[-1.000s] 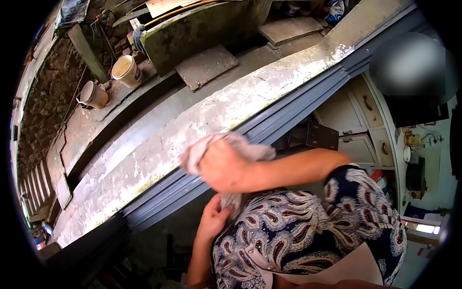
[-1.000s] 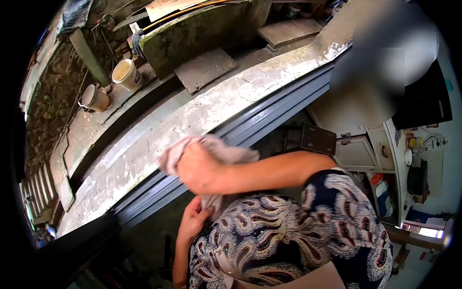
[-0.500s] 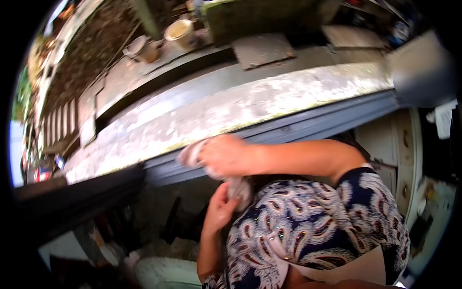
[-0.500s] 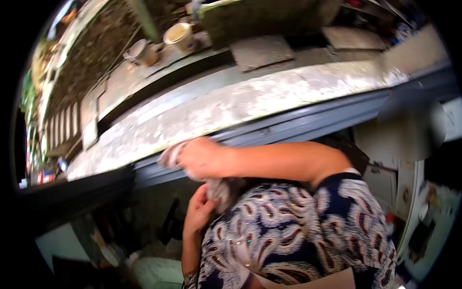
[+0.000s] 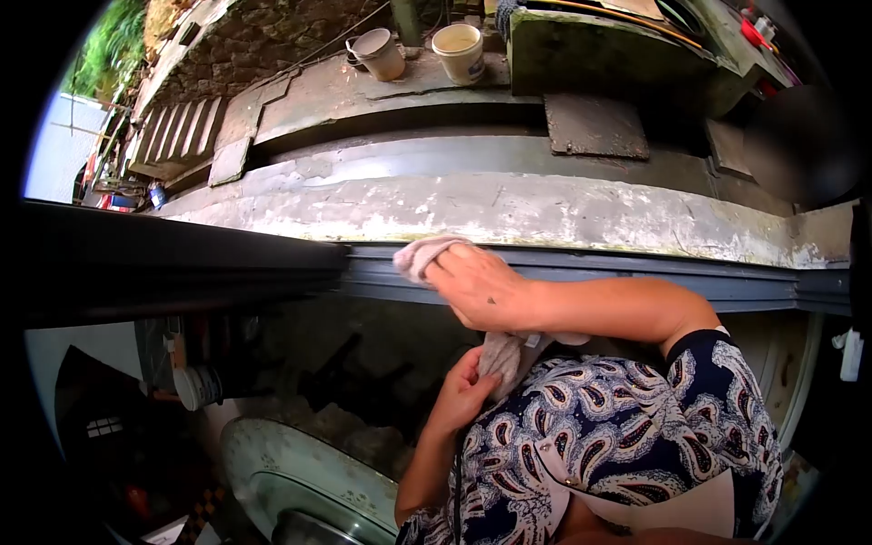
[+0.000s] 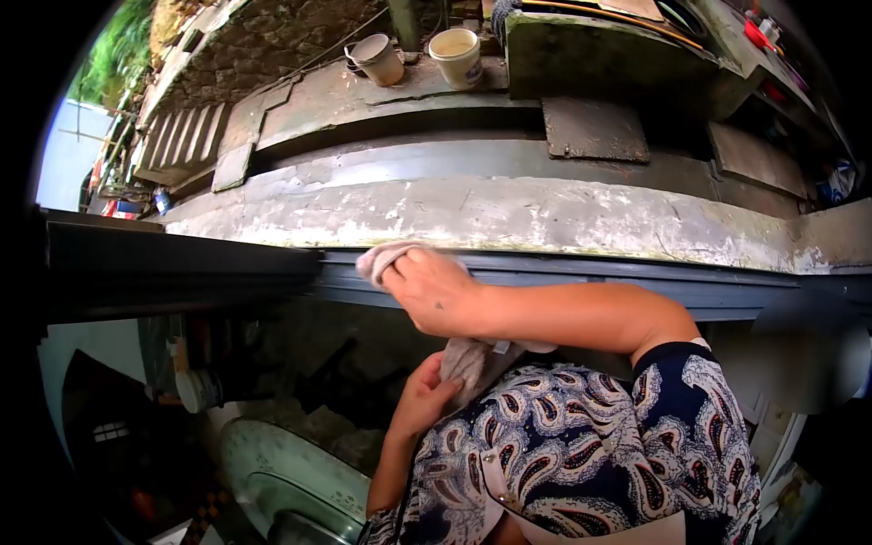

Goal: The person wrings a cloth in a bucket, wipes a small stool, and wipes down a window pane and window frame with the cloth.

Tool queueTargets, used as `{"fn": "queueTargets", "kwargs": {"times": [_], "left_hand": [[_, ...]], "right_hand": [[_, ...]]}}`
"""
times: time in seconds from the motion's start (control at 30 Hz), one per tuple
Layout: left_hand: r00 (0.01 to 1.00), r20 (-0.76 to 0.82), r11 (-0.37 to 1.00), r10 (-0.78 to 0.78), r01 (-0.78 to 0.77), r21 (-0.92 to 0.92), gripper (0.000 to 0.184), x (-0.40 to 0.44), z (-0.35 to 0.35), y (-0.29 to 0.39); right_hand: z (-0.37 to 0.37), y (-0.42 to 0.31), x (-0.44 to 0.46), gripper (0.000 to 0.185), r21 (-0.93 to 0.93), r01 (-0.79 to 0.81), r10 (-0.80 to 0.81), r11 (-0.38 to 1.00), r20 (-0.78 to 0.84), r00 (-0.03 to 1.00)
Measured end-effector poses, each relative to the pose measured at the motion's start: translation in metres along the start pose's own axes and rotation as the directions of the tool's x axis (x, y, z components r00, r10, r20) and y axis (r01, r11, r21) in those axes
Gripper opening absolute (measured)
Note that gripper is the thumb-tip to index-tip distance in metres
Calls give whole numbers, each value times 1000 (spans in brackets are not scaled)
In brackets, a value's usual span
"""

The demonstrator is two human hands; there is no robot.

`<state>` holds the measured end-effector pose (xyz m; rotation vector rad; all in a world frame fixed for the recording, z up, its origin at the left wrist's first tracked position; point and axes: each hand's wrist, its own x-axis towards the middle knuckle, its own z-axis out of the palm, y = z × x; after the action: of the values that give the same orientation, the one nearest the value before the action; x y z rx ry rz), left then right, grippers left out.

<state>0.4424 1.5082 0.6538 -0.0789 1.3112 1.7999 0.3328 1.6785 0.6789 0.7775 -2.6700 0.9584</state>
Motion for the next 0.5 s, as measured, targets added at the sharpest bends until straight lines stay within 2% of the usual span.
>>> {"fn": "queueTargets", "kwargs": {"times": [0.03,0.13,0.17,0.27,0.3,0.4,0.43,0.5], "left_hand": [[998,-40,998,44,-46,-49,45,-4,-6,1],[990,-116,991,83,-94,-91,45,-14,-30,17],[982,-157,988,110,-125,-92,44,-17,-36,26],[963,-225,985,150,-166,-56,44,-29,-59,40],[960,-233,983,154,-173,-63,44,-32,-65,43],[955,-245,978,167,-193,-83,45,-39,-80,48],[955,-241,977,171,-196,-84,45,-39,-84,50],[958,-233,978,166,-191,-86,45,-37,-91,54]], "right_hand": [[8,1,11,32,25,73,-71,997,-70,995],[8,-16,51,35,-4,145,-145,989,-56,988],[15,-15,65,40,3,72,-72,997,111,991],[48,17,95,43,-353,205,-175,913,116,978],[51,24,103,49,-304,186,-131,934,193,972],[47,22,113,50,-303,295,-203,906,300,932],[52,24,115,51,-267,310,-253,912,226,941],[43,12,128,51,-232,257,-171,938,335,927]]}}
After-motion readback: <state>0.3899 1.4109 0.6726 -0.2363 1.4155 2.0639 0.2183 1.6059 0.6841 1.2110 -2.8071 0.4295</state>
